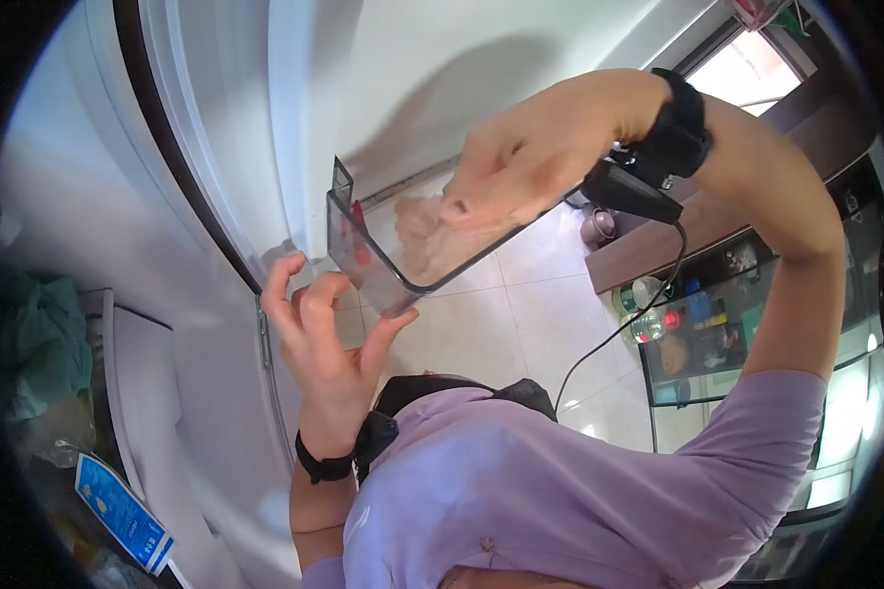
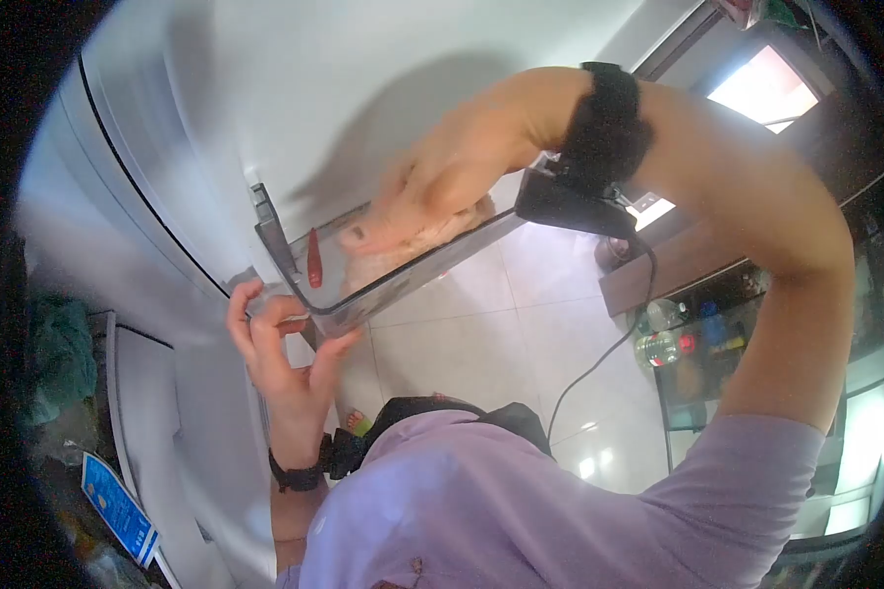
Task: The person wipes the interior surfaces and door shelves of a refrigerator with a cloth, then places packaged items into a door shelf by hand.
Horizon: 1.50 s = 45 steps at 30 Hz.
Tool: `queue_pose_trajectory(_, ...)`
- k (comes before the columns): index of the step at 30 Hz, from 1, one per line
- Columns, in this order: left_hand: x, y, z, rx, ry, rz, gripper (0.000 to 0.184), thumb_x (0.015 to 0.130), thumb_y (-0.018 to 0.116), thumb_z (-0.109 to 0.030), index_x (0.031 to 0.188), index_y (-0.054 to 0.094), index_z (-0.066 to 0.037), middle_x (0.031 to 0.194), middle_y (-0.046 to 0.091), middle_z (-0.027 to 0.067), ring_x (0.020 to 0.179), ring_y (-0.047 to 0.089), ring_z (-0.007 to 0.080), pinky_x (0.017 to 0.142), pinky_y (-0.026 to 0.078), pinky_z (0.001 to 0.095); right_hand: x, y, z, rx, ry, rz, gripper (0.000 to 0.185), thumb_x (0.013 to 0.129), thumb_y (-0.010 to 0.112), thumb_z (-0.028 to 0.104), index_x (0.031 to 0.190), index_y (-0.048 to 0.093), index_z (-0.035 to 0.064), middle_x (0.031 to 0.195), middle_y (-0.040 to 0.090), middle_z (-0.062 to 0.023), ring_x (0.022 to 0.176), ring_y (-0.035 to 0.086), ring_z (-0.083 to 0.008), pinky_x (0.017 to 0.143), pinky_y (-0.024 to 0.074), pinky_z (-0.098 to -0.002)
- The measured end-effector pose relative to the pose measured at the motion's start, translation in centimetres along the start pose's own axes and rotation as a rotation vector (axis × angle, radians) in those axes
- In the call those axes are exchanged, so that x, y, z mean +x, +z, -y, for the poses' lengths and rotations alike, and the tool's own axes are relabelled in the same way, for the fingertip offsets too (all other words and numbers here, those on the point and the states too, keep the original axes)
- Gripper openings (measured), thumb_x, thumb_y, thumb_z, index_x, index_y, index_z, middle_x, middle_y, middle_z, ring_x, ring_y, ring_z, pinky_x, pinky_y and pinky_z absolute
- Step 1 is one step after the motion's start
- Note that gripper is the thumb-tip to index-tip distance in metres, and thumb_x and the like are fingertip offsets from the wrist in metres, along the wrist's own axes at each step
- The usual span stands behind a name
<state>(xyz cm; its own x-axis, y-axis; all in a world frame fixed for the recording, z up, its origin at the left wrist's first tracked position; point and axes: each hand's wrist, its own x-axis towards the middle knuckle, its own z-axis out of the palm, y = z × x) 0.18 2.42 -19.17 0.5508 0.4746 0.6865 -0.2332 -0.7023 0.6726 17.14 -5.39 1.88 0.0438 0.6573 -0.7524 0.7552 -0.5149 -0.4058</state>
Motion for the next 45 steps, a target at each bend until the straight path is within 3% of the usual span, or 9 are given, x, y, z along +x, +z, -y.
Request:
queue_pose_trajectory(3,-0.2,-0.4,-0.5,-0.027,-0.085,0.035,0.046,0.062,0.077,-0.005,0.099,0.050,-0.002,0.106,0.049,0.0127,0.117,0.037,0.0300,0.070,0.048,0.0317,-2.3,0.5,-0.9,0.073,-0.252,-0.111,0.035,0.086,0.060,0.030,0.074,0.061,-0.0033,0.064,0.052,-0.0040,0.055,0.048,-0.0139,0.048,0.0386,-0.0262)
queue_pose_trajectory(12,-0.2,-1.5,-1.4,0.062,-0.100,0.071,0.050,0.068,0.075,-0.016,0.108,0.051,-0.003,0.125,0.042,0.0166,0.114,0.044,0.0264,0.080,0.045,0.0338,-8.6,9.7,-11.2,0.398,-0.530,-0.118,0.027,0.085,0.064,0.020,0.086,0.060,-0.0069,0.080,0.060,-0.0102,0.073,0.054,-0.0146,0.064,0.0441,-0.0290)
queue_pose_trajectory(20,2.3,-1.1,-4.3,0.076,0.358,-0.275,0.044,0.094,0.040,-0.032,0.122,0.043,0.002,0.126,0.043,0.0227,0.120,0.040,0.0386,0.099,0.032,0.0485,-6.8,20.8,-22.8,0.688,-0.283,-1.287,0.021,0.090,0.056,0.018,0.091,0.062,-0.0025,0.085,0.060,-0.0007,0.076,0.052,-0.0091,0.068,0.0440,-0.0236)
queue_pose_trajectory(27,4.3,0.3,-6.9,0.274,0.342,0.014,0.020,0.090,0.047,-0.016,0.087,0.059,0.000,0.097,0.058,0.0146,0.111,0.049,0.0365,0.100,0.028,0.0533,1.0,16.8,-25.4,1.012,-0.486,-2.318,0.033,0.095,0.046,0.029,0.101,0.060,-0.0010,0.093,0.062,-0.0025,0.085,0.056,-0.0090,0.071,0.0453,-0.0227)
queue_pose_trajectory(29,4.7,0.4,-7.1,0.248,0.355,0.022,0.015,0.087,0.050,-0.010,0.079,0.058,-0.001,0.087,0.059,0.0114,0.104,0.053,0.0341,0.100,0.027,0.0546,4.4,16.2,-23.5,0.595,-0.080,-2.286,0.047,0.096,0.039,0.032,0.132,0.042,0.0024,0.115,0.057,-0.0114,0.099,0.056,-0.0163,0.075,0.0437,-0.0250)
queue_pose_trajectory(33,4.9,0.2,-7.2,0.253,0.345,0.081,0.018,0.088,0.048,-0.013,0.080,0.057,-0.001,0.085,0.059,0.0101,0.101,0.053,0.0323,0.101,0.026,0.0538,11.8,16.0,-16.4,0.000,-0.586,-2.167,0.048,0.095,0.032,0.025,0.138,0.031,0.0045,0.148,0.001,-0.0246,0.135,-0.002,-0.0443,0.107,0.0006,-0.0539)
queue_pose_trajectory(35,5.1,0.4,-7.2,0.244,0.333,0.099,0.021,0.089,0.046,-0.016,0.080,0.057,-0.001,0.085,0.058,0.0100,0.100,0.053,0.0315,0.102,0.024,0.0531,14.0,16.9,-12.3,-0.203,-0.765,-2.003,0.043,0.077,0.058,0.011,0.118,0.050,0.0024,0.130,0.040,-0.0195,0.122,0.034,-0.0382,0.099,0.0291,-0.0477)
queue_pose_trajectory(40,5.5,0.9,-8.0,0.303,0.323,0.113,0.041,0.094,0.030,-0.030,0.079,0.054,0.000,0.081,0.054,0.0116,0.095,0.052,0.0313,0.102,0.024,0.0521,10.4,16.1,-4.8,0.139,-1.158,-1.617,0.047,0.068,0.067,0.002,0.111,0.049,0.0060,0.098,0.054,-0.0048,0.097,0.053,-0.0199,0.083,0.0412,-0.0295)
queue_pose_trajectory(45,5.3,0.0,-6.8,0.297,0.331,0.156,0.044,0.095,0.025,-0.032,0.079,0.052,0.000,0.079,0.053,0.0116,0.090,0.051,0.0303,0.101,0.026,0.0516,11.2,14.0,-9.1,-0.587,-0.501,-2.190,0.035,0.082,0.057,0.038,0.104,0.056,0.0116,0.103,0.053,-0.0042,0.097,0.048,-0.0185,0.080,0.0418,-0.0366)
